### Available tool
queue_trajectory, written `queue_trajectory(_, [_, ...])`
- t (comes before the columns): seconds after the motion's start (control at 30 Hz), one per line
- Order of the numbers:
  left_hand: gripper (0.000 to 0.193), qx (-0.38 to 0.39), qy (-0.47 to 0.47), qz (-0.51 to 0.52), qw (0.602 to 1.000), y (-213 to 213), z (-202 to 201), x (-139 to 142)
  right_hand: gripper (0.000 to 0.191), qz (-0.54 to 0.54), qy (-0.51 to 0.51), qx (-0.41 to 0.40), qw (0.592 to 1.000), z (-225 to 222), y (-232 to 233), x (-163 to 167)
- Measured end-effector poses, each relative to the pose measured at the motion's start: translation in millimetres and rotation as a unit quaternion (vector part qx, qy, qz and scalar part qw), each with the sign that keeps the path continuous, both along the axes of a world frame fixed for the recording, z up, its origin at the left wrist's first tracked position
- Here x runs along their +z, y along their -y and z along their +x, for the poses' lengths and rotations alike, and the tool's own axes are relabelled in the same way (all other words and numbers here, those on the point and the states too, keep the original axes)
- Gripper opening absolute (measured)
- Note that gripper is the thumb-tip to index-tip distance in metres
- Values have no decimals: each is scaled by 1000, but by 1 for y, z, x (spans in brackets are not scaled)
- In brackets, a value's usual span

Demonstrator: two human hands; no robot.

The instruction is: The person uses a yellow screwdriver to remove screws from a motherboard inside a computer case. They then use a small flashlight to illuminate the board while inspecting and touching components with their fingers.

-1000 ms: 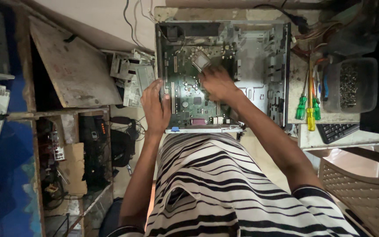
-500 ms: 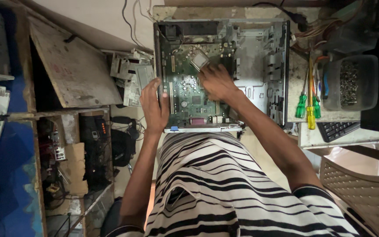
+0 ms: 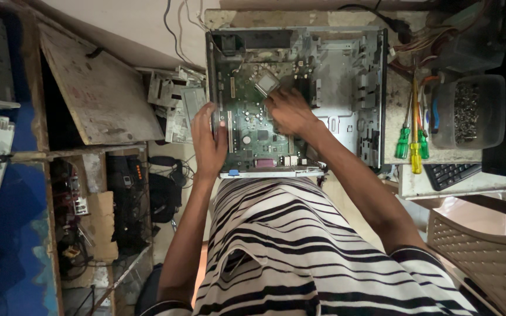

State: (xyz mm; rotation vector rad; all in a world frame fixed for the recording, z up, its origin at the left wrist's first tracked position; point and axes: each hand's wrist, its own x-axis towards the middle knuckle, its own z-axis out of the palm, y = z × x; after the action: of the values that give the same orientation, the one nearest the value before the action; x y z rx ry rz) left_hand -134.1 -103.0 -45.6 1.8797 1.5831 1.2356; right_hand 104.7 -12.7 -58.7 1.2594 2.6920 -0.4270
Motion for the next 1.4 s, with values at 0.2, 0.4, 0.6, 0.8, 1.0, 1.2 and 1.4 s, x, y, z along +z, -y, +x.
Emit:
queue_trajectory(0.2, [53,16,13,-42,999,-1,0,-5,73,15,1,7,1000,2,2,5])
queue_trajectory(0.4, [61,7,0,-52,999,1,-1,-14,64,62,-50,6,997,3,1,3])
queue_trajectory(0.6, [61,23,-6,-75,997,-1,1,-17,64,66,-32,5,997,3,1,8])
queue_trajectory(0.8, [64,22,0,-92,996,0,1,-10,71,1,9,-24,1000,-1,0,19])
queue_trajectory(1.0, [60,23,7,-84,996,1,2,-8,68,4,-18,-34,999,2,3,15])
queue_trajectory(1.2, [60,19,1,-59,998,-1,0,-14,66,33,-7,-32,999,6,6,4])
queue_trajectory(1.4, [62,18,3,-57,998,-1,0,-14,64,37,-6,-26,999,7,5,1])
